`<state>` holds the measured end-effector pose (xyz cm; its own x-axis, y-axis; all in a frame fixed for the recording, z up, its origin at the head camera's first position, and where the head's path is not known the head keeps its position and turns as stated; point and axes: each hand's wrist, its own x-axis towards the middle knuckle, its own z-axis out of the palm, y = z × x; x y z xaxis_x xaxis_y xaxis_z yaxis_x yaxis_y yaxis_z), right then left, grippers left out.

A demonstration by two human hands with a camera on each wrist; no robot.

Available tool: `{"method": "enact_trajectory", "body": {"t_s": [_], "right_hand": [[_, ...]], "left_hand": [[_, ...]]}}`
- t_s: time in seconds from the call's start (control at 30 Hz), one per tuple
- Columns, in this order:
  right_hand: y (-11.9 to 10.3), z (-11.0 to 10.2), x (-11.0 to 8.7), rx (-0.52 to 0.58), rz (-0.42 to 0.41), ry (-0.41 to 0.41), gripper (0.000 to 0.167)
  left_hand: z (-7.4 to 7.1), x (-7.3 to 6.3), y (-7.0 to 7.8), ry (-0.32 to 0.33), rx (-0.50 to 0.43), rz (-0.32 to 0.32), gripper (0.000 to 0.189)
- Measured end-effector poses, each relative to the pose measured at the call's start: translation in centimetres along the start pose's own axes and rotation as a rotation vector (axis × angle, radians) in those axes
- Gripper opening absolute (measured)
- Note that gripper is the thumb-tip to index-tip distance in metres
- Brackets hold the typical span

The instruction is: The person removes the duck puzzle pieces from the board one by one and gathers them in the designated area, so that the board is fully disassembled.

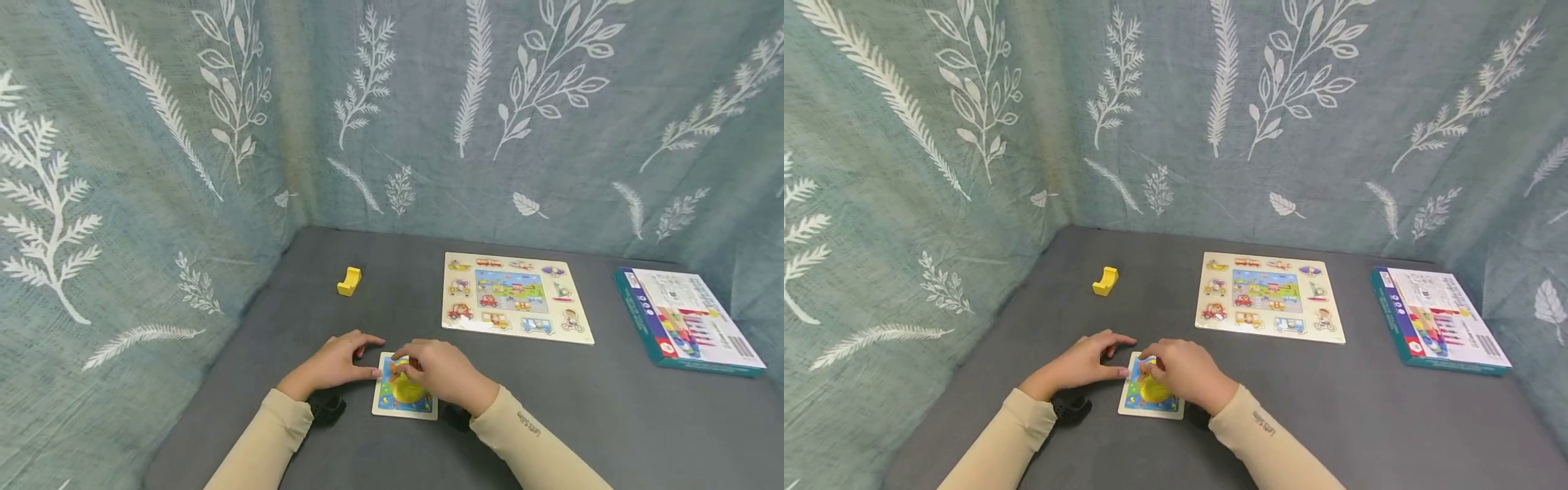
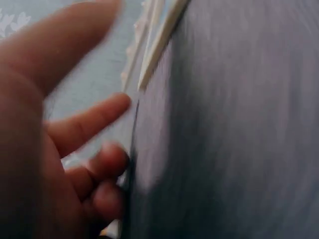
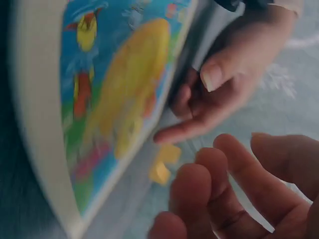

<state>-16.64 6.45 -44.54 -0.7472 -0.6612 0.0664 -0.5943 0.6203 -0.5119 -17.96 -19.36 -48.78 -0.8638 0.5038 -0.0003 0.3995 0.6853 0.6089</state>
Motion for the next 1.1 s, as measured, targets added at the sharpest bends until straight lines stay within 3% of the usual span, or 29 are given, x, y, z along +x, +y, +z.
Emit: {"method": "enact_trajectory", "body": {"t_s": [0.13, 0.33, 0.47, 0.6, 0.9, 1.1], "right_hand": [[0.5, 1.8, 0.6, -0.057, 0.034, -0.091, 0.033], [1.3, 2.9, -0.3, -0.076, 0.081, -0.142, 0.039], [1.8, 3.3, -0.5, -0.032, 0.045, -0.099, 0.029], [1.9, 3.4, -0.5, -0.013, 0.029, -0.1, 0.024], [1.4, 3.3, 0.3, -0.141, -0.001, -0.164, 0.046], [1.6, 3.1, 0.8, -0.105, -0.02, -0.14, 0.038]], "left_hand": [[1.7, 0.1, 0.3, 0.032, 0.091, -0.02, 0.069], [3.3, -0.1, 0.9, 0.078, 0.086, -0.034, 0.074], [3.3, -0.6, 1.1, 0.107, 0.097, -0.047, 0.068], [3.2, -0.7, 1.3, 0.09, 0.112, -0.054, 0.073], [3.1, -0.6, 1.1, 0.093, 0.141, -0.029, 0.069], [2.7, -0.5, 0.8, 0.106, 0.148, -0.007, 0.064]]}}
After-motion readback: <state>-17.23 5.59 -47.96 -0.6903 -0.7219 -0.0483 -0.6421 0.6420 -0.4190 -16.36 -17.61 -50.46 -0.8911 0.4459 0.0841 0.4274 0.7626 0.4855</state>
